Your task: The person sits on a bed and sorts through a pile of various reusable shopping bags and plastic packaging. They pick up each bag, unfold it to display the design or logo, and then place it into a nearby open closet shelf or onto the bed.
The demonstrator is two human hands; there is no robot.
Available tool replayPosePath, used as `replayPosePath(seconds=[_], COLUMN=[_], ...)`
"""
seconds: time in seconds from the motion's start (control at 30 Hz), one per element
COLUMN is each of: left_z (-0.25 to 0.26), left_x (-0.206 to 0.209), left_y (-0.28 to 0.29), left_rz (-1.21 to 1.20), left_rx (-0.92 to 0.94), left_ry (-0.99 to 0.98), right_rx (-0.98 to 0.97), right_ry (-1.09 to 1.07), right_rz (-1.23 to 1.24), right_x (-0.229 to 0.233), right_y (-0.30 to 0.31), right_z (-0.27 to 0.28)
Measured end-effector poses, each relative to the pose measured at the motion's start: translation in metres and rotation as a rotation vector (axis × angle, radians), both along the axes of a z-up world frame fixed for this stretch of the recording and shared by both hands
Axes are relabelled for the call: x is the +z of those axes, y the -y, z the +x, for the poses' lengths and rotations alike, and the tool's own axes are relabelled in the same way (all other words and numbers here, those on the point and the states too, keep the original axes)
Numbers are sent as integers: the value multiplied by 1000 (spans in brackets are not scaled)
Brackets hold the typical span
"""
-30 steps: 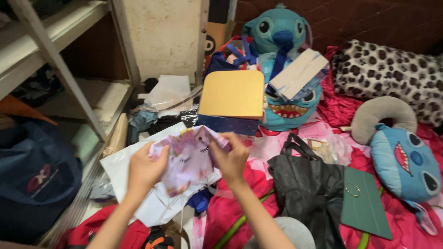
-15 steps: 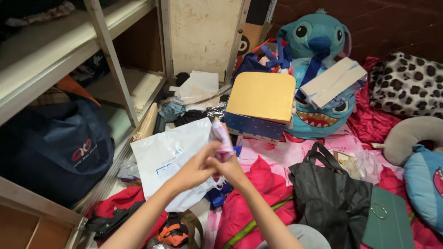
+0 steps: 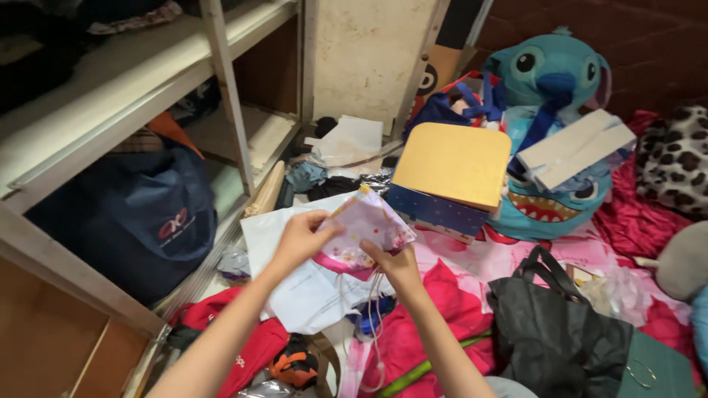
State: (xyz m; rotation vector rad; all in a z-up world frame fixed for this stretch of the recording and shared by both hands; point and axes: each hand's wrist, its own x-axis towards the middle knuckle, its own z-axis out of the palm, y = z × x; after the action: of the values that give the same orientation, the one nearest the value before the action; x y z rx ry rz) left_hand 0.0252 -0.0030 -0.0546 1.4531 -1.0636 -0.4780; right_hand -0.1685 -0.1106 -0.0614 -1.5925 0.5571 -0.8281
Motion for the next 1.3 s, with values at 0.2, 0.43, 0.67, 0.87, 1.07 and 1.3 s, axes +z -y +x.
replayPosePath(seconds=[0.2,0.43,0.67,0.87,1.07,1.3], left_z=[155,188,121,114,115,149], left_x=[44,34,26,33,45,57], left_y=[-82,-133,-138,-142,-156,-155], left_rz=[810,794,600,452,386,332], left_rx=[1226,1329,1113,1072,1003,1073], left_ry=[1494,1469,1337,1387,1304,1138], right_rx=[-7,168,403,779,844,1009], right_ry=[-432,-182,325,406,-270,-728], right_rz=[-568,-609,-603,-421,-1177,-1543], right_x=[-29,21,40,52,91,53], right_y=[19,0,-22,-51,-77,-110], right_z=[5,82,215,325,391,487])
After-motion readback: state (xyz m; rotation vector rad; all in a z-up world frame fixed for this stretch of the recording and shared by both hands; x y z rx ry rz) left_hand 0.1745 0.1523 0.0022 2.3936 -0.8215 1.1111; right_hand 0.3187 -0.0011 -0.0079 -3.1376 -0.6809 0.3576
